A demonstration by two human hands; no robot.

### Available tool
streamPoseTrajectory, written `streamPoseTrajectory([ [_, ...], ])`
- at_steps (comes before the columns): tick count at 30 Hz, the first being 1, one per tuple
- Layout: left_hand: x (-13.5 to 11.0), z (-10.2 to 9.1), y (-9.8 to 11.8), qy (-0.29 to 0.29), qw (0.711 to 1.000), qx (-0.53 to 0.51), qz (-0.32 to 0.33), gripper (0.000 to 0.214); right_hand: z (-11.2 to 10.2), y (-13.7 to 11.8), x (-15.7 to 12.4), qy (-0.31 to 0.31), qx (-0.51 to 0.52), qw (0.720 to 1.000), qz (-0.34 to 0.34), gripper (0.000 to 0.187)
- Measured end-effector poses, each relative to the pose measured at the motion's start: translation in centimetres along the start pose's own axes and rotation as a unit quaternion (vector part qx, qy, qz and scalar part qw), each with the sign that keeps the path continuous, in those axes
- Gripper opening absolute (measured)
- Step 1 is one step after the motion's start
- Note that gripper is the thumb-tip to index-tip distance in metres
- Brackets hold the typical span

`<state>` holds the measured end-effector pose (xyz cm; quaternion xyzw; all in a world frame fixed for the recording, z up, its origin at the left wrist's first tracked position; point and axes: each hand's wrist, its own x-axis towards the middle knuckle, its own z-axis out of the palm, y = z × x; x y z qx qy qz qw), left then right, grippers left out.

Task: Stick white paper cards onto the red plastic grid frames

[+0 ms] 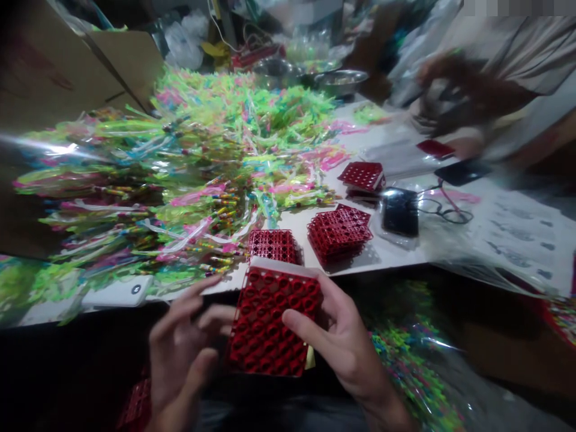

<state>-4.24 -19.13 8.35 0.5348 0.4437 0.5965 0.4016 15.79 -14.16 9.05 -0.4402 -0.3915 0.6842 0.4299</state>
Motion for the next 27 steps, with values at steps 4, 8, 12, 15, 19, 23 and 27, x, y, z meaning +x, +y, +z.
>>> streamPoseTrajectory([
  [4, 2.8, -1.5, -0.8, -0.068, 0.977, -0.076, -0.189, 0.033, -1.0, 0.4, -0.6, -0.008, -0.143, 0.99, 0.009, 0.059],
  [8, 3.1, -1.9, -0.2, -0.106, 0.964, -0.043, -0.24, 0.02, -1.8, -0.6, -0.7, -0.084, -0.246, 0.965, -0.031, 0.038],
  [12, 2.3, -1.9, 0.4, -0.16, 0.963, -0.004, -0.215, 0.024, -2.4, -1.8, -0.5, -0.132, -0.255, 0.956, -0.057, 0.032],
  [15, 2.2, -1.9, 0.7, -0.172, 0.973, 0.05, -0.146, 0.028, -2.7, -2.0, -0.3, -0.144, -0.245, 0.954, -0.092, 0.031],
  [19, 2.3, -1.6, 1.0, -0.177, 0.977, 0.1, -0.058, 0.031, -2.7, -1.9, -0.2, -0.156, -0.226, 0.953, -0.128, 0.028],
  [23, 2.1, -1.3, 0.9, -0.175, 0.978, 0.112, -0.014, 0.036, -2.8, -1.6, -0.3, -0.129, -0.253, 0.947, -0.151, 0.026],
  [27, 1.8, -1.1, 0.7, -0.17, 0.977, 0.129, 0.018, 0.045, -3.1, -0.8, -0.6, -0.094, -0.314, 0.927, -0.182, 0.024],
])
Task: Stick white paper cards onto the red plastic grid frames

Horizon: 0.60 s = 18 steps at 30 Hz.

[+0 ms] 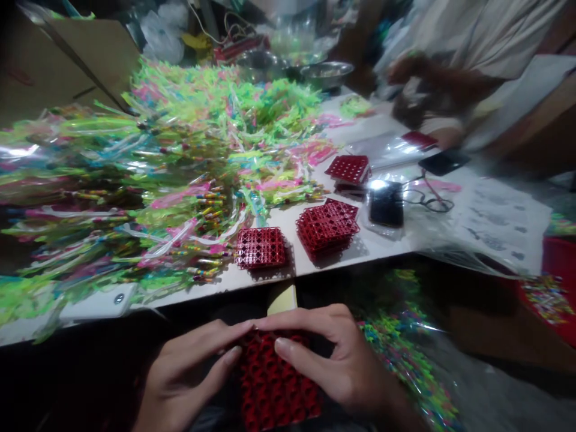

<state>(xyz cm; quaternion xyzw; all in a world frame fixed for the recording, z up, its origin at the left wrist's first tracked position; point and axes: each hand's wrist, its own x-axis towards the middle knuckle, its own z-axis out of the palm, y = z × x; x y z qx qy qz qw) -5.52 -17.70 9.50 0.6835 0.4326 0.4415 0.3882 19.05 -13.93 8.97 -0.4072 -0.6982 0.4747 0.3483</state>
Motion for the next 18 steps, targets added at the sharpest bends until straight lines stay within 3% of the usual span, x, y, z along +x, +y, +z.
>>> streamPoseTrajectory([
  [5, 0.1, -0.2, -0.8, -0.02, 0.999, 0.025, -0.021, 0.042, 0.2, 0.4, -0.2, 0.015, -0.025, 0.999, 0.023, 0.019],
  [8, -0.6, 0.1, -3.5, -0.022, 0.997, 0.042, -0.068, 0.037, -1.7, 0.7, -0.1, 0.068, 0.039, 0.995, 0.067, 0.014],
  [11, -1.9, 1.7, -7.9, -0.106, 0.976, 0.15, -0.118, 0.039, -6.6, 2.2, 0.4, 0.201, 0.092, 0.969, 0.111, 0.018],
  [13, -2.9, 3.5, -10.9, -0.186, 0.942, 0.237, -0.147, 0.06, -11.0, 3.9, 1.3, 0.289, 0.044, 0.951, 0.103, 0.031],
  [16, -3.9, 6.4, -13.8, -0.311, 0.885, 0.28, -0.205, 0.102, -17.6, 6.5, 4.2, 0.32, -0.028, 0.943, 0.09, 0.04],
  [18, -4.2, 7.5, -14.5, -0.341, 0.869, 0.282, -0.219, 0.106, -20.9, 7.7, 7.0, 0.298, -0.083, 0.947, 0.085, 0.044],
])
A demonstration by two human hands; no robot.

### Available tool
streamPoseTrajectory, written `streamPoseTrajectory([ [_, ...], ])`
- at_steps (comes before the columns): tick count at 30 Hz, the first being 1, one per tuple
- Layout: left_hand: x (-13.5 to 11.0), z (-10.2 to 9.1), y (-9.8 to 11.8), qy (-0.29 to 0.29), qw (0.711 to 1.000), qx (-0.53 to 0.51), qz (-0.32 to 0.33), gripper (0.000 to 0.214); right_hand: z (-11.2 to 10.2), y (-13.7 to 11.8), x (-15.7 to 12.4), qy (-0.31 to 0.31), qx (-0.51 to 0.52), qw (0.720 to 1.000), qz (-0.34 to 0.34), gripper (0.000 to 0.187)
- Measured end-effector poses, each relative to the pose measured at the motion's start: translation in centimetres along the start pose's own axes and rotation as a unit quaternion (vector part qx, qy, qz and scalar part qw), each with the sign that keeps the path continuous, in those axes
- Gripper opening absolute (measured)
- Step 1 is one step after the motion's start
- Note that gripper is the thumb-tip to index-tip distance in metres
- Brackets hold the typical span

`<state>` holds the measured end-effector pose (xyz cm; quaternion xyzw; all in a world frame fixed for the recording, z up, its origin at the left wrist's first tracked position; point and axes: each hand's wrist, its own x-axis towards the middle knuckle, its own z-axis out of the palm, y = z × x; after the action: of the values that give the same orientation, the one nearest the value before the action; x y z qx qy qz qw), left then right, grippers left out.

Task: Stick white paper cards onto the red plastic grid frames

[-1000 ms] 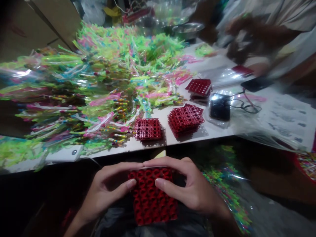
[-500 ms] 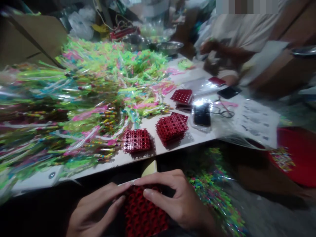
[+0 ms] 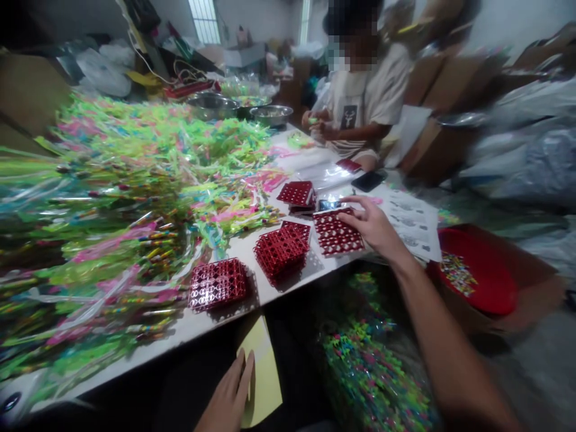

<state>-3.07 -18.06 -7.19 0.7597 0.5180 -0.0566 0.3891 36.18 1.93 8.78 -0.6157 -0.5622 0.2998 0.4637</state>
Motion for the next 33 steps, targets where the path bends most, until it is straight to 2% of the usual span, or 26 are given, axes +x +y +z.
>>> streamPoseTrajectory([
  [3, 0.1, 0.2, 0.1, 0.008, 1.0, 0.0, 0.003, 0.099, 0.3, 0.2, 5.1, -0.065, -0.095, 0.992, -0.041, 0.033],
  [6, -0.2, -0.2, -0.1, 0.018, 1.0, -0.011, 0.016, 0.096, 2.2, -0.2, 8.3, -0.148, -0.181, 0.968, -0.089, 0.023],
  [10, -0.6, -1.1, -0.1, 0.007, 0.996, -0.074, 0.055, 0.09, 5.7, 0.1, 10.6, -0.222, -0.241, 0.933, -0.15, 0.026],
  [13, -1.6, -2.8, 0.6, 0.006, 0.984, -0.121, 0.129, 0.082, 7.5, 0.3, 10.9, -0.233, -0.264, 0.918, -0.182, 0.027],
  [16, -3.6, -5.1, 1.3, 0.047, 0.958, -0.18, 0.217, 0.072, 8.1, -0.6, 8.7, -0.201, -0.266, 0.919, -0.212, 0.029],
  [18, -5.2, -6.5, 1.7, 0.092, 0.934, -0.25, 0.24, 0.058, 7.8, -2.3, 5.5, -0.167, -0.243, 0.927, -0.23, 0.038],
  [19, -5.9, -7.2, 2.0, 0.129, 0.92, -0.298, 0.22, 0.049, 7.5, -3.3, 3.4, -0.155, -0.221, 0.935, -0.232, 0.043],
  [20, -6.6, -7.8, 2.4, 0.18, 0.903, -0.352, 0.167, 0.041, 7.2, -4.5, 1.2, -0.164, -0.184, 0.942, -0.228, 0.044],
  [21, -7.0, -8.4, 2.9, 0.244, 0.875, -0.409, 0.086, 0.037, 7.0, -5.6, -1.0, -0.226, -0.078, 0.955, -0.176, 0.041],
  [22, -7.2, -9.0, 3.6, 0.309, 0.83, -0.464, -0.009, 0.035, 6.8, -6.5, -3.2, -0.32, 0.029, 0.941, -0.111, 0.044],
  [23, -7.1, -9.6, 4.3, 0.37, 0.768, -0.513, -0.102, 0.035, 6.8, -7.3, -5.3, -0.366, 0.105, 0.923, -0.059, 0.052],
  [24, -6.8, -10.2, 5.0, 0.412, 0.702, -0.557, -0.165, 0.04, 7.0, -7.8, -7.2, -0.385, 0.149, 0.911, -0.014, 0.06],
  [25, -6.3, -10.8, 5.6, 0.435, 0.649, -0.597, -0.182, 0.047, 7.5, -8.1, -8.7, -0.393, 0.183, 0.901, 0.028, 0.066],
  [26, -5.7, -11.3, 6.2, 0.451, 0.612, -0.627, -0.169, 0.053, 8.3, -8.2, -10.0, -0.385, 0.212, 0.897, 0.058, 0.069],
  [27, -5.1, -11.6, 6.6, 0.459, 0.59, -0.648, -0.146, 0.057, 9.3, -8.3, -11.0, -0.356, 0.232, 0.902, 0.079, 0.069],
  [29, -4.1, -11.8, 6.9, 0.465, 0.578, -0.661, -0.112, 0.06, 11.5, -8.3, -12.3, -0.274, 0.241, 0.923, 0.12, 0.061],
  [31, -3.7, -11.6, 6.7, 0.455, 0.589, -0.657, -0.119, 0.06, 13.4, -8.5, -12.8, -0.184, 0.218, 0.947, 0.147, 0.045],
  [33, -4.0, -11.5, 6.2, 0.46, 0.607, -0.637, -0.122, 0.058, 14.1, -8.6, -12.8, -0.143, 0.18, 0.964, 0.131, 0.032],
])
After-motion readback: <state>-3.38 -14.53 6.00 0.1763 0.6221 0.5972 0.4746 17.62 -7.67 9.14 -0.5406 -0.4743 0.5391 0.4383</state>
